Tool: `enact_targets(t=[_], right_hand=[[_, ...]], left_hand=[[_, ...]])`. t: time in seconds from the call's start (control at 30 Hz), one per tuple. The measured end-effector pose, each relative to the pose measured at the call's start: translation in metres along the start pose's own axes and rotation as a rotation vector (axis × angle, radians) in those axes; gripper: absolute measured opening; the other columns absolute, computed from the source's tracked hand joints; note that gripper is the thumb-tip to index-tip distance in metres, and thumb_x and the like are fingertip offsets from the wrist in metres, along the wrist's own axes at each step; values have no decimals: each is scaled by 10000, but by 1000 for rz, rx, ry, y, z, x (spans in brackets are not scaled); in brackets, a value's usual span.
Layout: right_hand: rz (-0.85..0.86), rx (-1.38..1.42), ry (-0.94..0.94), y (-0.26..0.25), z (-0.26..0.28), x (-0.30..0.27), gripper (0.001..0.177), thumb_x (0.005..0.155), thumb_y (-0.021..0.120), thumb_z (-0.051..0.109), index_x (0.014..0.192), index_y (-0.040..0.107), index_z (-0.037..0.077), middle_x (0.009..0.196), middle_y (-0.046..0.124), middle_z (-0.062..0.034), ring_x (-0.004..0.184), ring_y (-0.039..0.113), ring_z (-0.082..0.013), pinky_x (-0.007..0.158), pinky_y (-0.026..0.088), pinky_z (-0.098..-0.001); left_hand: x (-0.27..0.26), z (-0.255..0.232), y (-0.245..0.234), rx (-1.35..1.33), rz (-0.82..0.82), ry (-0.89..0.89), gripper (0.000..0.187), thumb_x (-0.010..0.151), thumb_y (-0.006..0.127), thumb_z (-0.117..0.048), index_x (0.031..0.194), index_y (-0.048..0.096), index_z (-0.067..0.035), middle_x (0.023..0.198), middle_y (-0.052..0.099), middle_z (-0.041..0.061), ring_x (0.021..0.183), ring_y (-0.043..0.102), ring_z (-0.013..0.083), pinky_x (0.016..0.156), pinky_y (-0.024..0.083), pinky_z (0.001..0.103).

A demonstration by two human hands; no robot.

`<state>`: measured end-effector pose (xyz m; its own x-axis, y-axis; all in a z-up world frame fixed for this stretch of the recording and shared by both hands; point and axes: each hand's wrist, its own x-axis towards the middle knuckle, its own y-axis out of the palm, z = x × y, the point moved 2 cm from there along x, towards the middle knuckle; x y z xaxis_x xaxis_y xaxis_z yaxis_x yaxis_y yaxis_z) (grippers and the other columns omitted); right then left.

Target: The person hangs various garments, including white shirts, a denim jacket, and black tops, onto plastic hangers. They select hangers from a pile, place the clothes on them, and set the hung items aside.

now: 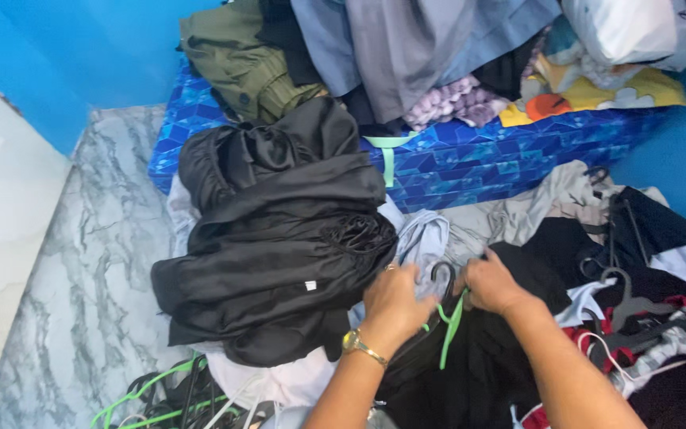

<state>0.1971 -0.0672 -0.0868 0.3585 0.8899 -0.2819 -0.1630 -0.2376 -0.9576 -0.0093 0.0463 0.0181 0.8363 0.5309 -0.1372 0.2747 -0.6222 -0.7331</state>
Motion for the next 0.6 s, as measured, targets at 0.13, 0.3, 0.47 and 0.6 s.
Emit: enact_targets(t=[0.13,0.3,0.47,0.6], right_hand=[[-324,173,-64,-70,-13,-29,271,530,882,212,793,817,194,859,767,-50,932,709,-271,922,551,-411],[-739,195,-73,-163,6,-97,212,609,851,171,807,787,134,804,706,-74,838,672,-307,751,532,-418],[-951,113,-7,-203,30,-139,189,740,824,157,925,784,148,795,634,-63,827,648,-271,737,505,-405],[-890,181,114,-202,37,-141,163,770,800,188,927,774,151,817,647,-51,836,660,-273,721,506,-405]], left_hand=[[-6,12,48,-47,76,40,441,783,818,-309,1114,668,-60,1127,691,215,1035,646,404,882,499,511],[8,5,10,131,-396,176,126,888,635,-149,882,758,-122,881,750,127,860,721,338,757,540,493],[1,-2,-58,296,-990,331,160,888,677,-226,947,709,-81,965,720,108,1034,643,325,883,478,524],[-9,-3,-35,-238,-676,390,363,771,807,-296,992,680,-38,961,690,131,938,643,325,793,510,462]])
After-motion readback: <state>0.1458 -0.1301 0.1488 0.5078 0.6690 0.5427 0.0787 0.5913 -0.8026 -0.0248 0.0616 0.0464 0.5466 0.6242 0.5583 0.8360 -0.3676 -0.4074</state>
